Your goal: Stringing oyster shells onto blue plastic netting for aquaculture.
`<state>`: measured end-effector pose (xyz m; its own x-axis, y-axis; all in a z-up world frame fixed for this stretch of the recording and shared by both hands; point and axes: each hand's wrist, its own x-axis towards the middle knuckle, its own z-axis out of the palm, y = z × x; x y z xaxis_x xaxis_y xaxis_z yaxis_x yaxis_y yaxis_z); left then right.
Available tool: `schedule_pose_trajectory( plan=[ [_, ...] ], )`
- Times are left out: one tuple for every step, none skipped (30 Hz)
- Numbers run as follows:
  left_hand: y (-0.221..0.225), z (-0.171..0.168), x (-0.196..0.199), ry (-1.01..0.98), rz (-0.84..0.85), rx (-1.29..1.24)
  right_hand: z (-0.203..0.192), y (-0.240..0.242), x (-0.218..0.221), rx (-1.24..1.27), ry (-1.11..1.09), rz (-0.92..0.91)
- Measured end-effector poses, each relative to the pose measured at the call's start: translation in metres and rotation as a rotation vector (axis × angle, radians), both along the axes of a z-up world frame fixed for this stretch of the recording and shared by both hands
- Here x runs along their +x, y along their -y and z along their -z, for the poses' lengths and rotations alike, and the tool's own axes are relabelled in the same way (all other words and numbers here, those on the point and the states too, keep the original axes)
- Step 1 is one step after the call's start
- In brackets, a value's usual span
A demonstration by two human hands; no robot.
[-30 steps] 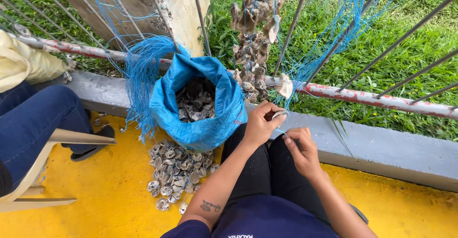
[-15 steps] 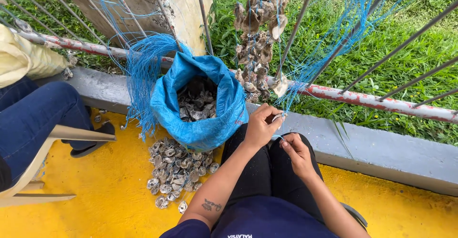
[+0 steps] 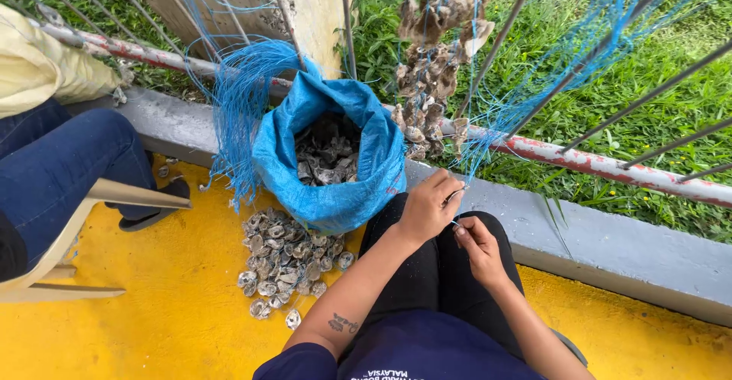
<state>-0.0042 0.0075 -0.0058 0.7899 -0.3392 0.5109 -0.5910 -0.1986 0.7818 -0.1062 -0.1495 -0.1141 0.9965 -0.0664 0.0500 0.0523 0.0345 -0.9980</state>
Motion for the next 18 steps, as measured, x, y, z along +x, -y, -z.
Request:
schedule_pose_trajectory(
  plan=[
    [0.000, 0.001, 0.000, 0.098, -0.019, 0.036, 0.002, 0.001, 0.000, -0.007, -0.018, -0.001],
    [0.000, 0.001, 0.000, 0.098, -0.024, 0.039, 0.004, 0.002, 0.001, -0.005, -0.018, -0.007],
    [0.000, 0.001, 0.001, 0.134, -0.042, 0.064, 0.006, 0.002, 0.002, -0.004, -0.023, -0.011],
    [0.000, 0.002, 0.001, 0.169, -0.052, 0.091, 0.009, 0.002, 0.001, -0.001, -0.029, -0.009],
    [-0.002, 0.003, 0.002, 0.169, -0.051, 0.095, 0.011, 0.001, 0.002, 0.003, -0.029, -0.008],
    [-0.002, 0.004, 0.001, 0.162, -0.051, 0.109, 0.012, 0.001, 0.001, -0.012, -0.027, -0.009],
    [-0.002, 0.004, 0.001, 0.156, -0.050, 0.123, 0.013, 0.002, 0.000, -0.028, -0.024, -0.011],
    [-0.006, -0.001, 0.001, 0.156, -0.050, 0.123, 0.009, 0.003, 0.001, -0.028, -0.024, -0.010],
    [-0.010, -0.006, 0.001, 0.044, -0.009, 0.144, 0.005, 0.004, 0.001, -0.021, 0.015, 0.002],
    [-0.015, -0.011, 0.001, -0.067, 0.030, 0.168, 0.001, 0.005, 0.001, -0.011, 0.056, 0.013],
    [-0.018, -0.012, 0.003, -0.067, 0.028, 0.169, -0.004, 0.007, 0.002, -0.009, 0.056, 0.011],
    [-0.023, -0.014, 0.006, -0.084, 0.024, 0.154, -0.009, 0.010, 0.003, 0.032, 0.088, 0.031],
    [-0.028, -0.016, 0.008, -0.101, 0.019, 0.138, -0.015, 0.012, 0.004, 0.074, 0.120, 0.050],
    [-0.038, -0.018, 0.019, -0.101, 0.015, 0.138, -0.030, 0.011, 0.006, 0.075, 0.121, 0.046],
    [-0.048, -0.020, 0.030, -0.162, 0.068, 0.066, -0.045, 0.011, 0.008, 0.083, 0.192, 0.084],
    [-0.058, -0.022, 0.040, -0.223, 0.123, -0.009, -0.060, 0.011, 0.011, 0.089, 0.263, 0.124],
    [-0.074, -0.029, 0.056, -0.222, 0.120, -0.010, -0.069, 0.014, 0.013, 0.088, 0.263, 0.120],
    [-0.090, -0.037, 0.070, -0.281, 0.013, 0.018, -0.077, 0.017, 0.014, 0.059, 0.301, 0.165]
  ],
)
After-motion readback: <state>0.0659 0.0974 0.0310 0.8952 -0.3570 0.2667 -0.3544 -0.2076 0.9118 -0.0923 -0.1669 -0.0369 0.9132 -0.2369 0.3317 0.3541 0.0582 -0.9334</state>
